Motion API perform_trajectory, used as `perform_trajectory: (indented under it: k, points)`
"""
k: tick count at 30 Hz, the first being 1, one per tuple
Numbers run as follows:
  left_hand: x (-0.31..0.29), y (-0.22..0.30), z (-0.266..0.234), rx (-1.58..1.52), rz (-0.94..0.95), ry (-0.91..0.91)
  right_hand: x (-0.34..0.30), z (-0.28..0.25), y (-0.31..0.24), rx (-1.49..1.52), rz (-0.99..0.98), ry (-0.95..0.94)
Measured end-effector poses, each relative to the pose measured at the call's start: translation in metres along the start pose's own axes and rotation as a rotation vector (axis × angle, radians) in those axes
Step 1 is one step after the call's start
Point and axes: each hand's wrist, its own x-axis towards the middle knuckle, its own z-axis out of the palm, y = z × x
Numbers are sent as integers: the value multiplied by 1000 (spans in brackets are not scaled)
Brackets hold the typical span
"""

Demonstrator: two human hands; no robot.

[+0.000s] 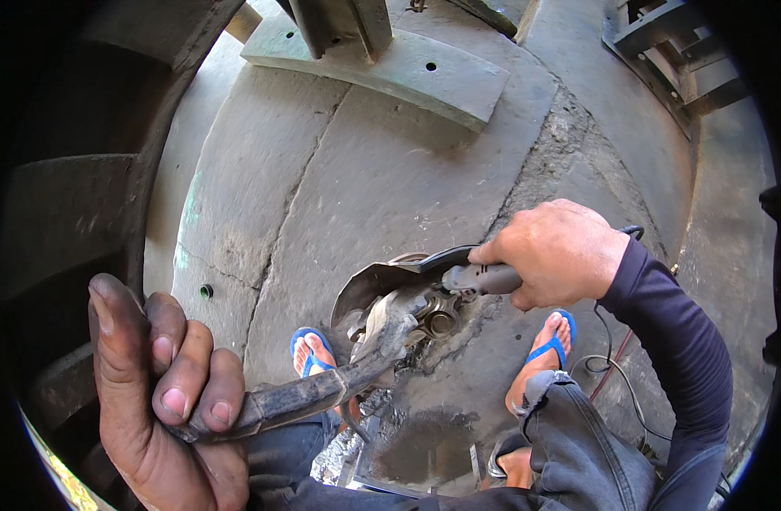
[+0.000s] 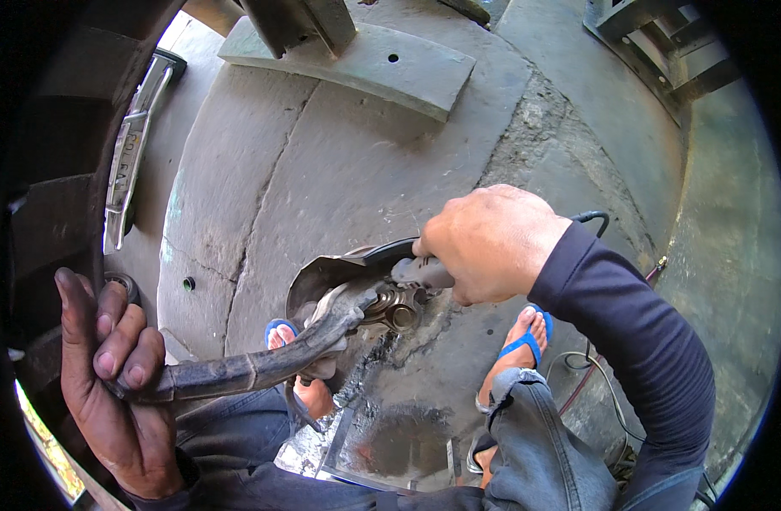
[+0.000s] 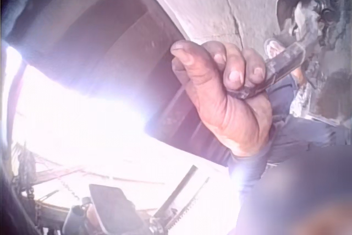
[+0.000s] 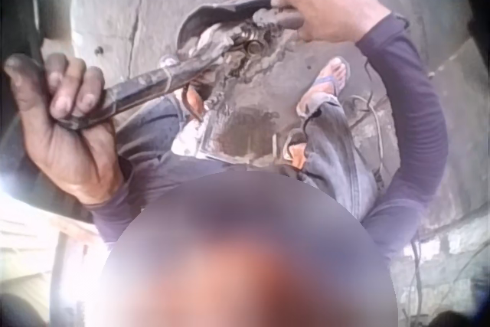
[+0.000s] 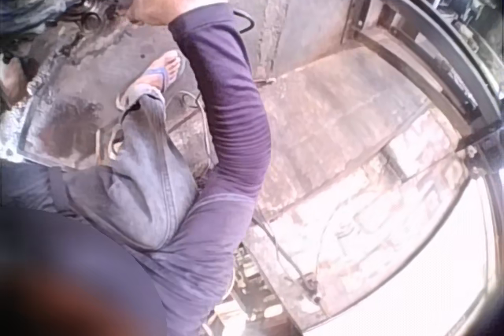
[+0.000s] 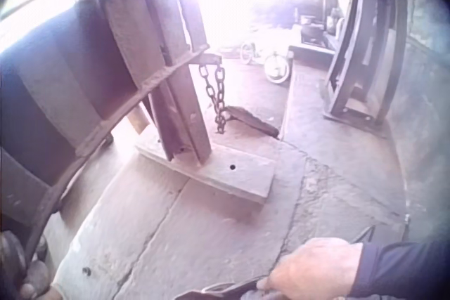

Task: The person uses a handheld rotary tool to grind and clean a metal automotive part, likely a steering knuckle. They hold the part with one hand and operate the tool with the other, rotating the part to access different areas. The person briefly pauses to plug in the tool's power cord before resuming work.

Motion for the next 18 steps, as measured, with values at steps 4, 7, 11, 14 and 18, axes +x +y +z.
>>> perform_trajectory:
  k: [4,7,11,14,18]
  points:
    - [-1,0,1,-18,13,0,-2,3,-2,-3,-78,52]
    - [1,4,0,-21,-77,-14,-2,3,-6,31,-104,51]
    - [7,5,-3,-45,-69,-82,-5,0,-12,-2,-67,48]
    - [9,4,-6,-49,-75,-112,-7,-2,-13,40,-73,57]
    - [11,3,-8,-63,-71,-129,-9,-1,-14,61,-22,49]
